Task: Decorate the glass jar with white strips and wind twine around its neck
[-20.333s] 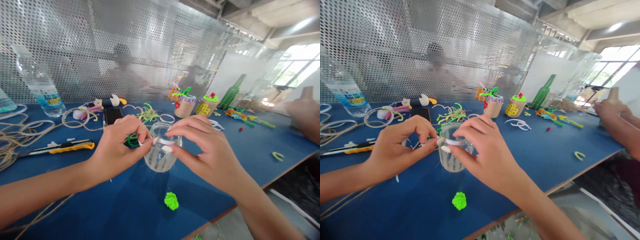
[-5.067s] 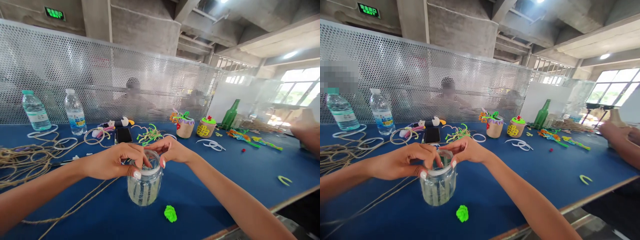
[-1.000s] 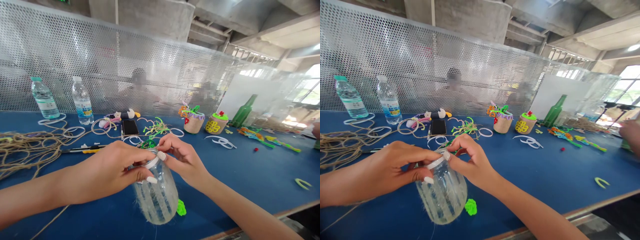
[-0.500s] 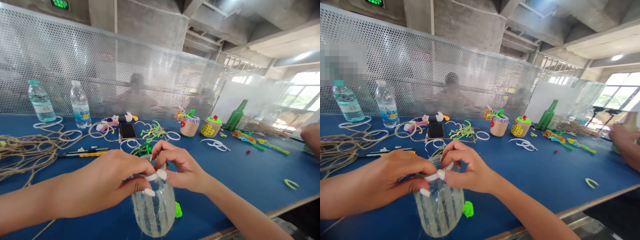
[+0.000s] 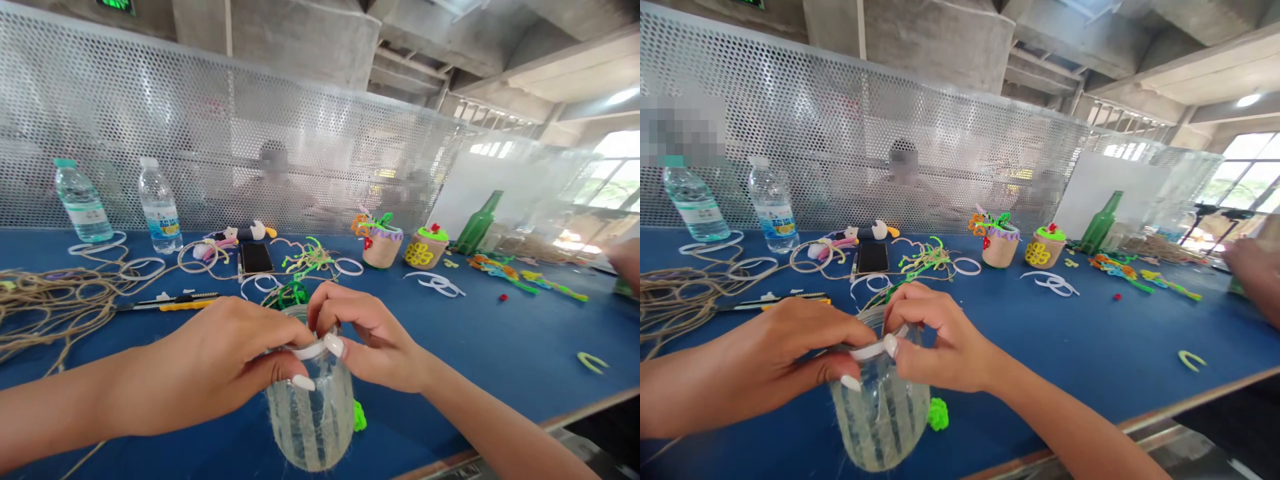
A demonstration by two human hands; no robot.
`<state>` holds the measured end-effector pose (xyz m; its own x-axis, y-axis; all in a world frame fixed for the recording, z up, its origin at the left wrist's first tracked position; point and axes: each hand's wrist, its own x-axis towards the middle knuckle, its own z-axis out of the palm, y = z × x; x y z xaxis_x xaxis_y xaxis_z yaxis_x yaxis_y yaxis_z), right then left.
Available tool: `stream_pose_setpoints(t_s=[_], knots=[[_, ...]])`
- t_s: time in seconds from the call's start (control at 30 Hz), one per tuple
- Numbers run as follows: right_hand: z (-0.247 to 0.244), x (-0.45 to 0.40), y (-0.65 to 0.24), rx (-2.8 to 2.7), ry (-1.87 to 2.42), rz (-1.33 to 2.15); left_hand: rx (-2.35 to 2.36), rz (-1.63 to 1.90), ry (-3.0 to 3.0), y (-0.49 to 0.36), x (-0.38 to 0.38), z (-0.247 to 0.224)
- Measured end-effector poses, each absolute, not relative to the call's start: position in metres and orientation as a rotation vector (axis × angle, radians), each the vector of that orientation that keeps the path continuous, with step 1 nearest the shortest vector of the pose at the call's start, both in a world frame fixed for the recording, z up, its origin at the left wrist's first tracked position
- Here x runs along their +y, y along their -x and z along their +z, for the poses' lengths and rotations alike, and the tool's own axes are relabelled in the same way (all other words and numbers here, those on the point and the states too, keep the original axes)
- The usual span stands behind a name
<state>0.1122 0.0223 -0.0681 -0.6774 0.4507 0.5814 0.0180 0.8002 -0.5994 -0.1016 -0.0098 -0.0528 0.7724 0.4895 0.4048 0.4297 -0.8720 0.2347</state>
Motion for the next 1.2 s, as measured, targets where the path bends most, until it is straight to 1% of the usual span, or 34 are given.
stream_pose_setpoints(t_s=[0.47,0.73,0.8,0.93,1.0,1.07,1.2], knots=[[-0.065,0.024,-0.118,-2.245,0.291,0.726,0.721,0.648,-2.768,0.103,-0.008,-0.053],[-0.064,0.024,-0.123,-2.133,0.399,0.583,0.721,0.613,-2.73,0.105,-0.01,-0.044],[-0.065,0.022,-0.122,-2.126,0.389,0.507,0.73,0.632,-2.745,0.104,-0.011,-0.044],[-0.07,0.015,-0.118,-2.152,0.353,0.198,0.808,0.665,-2.795,0.104,-0.013,-0.047],[-0.071,0.011,-0.117,-2.211,0.36,0.098,0.796,0.653,-2.811,0.104,-0.014,-0.047],[-0.07,0.008,-0.116,-2.264,0.351,0.112,0.771,0.628,-2.813,0.103,-0.013,-0.047],[-0.066,0.009,-0.118,-2.253,0.347,0.388,0.728,0.592,-2.771,0.102,-0.011,-0.044]])
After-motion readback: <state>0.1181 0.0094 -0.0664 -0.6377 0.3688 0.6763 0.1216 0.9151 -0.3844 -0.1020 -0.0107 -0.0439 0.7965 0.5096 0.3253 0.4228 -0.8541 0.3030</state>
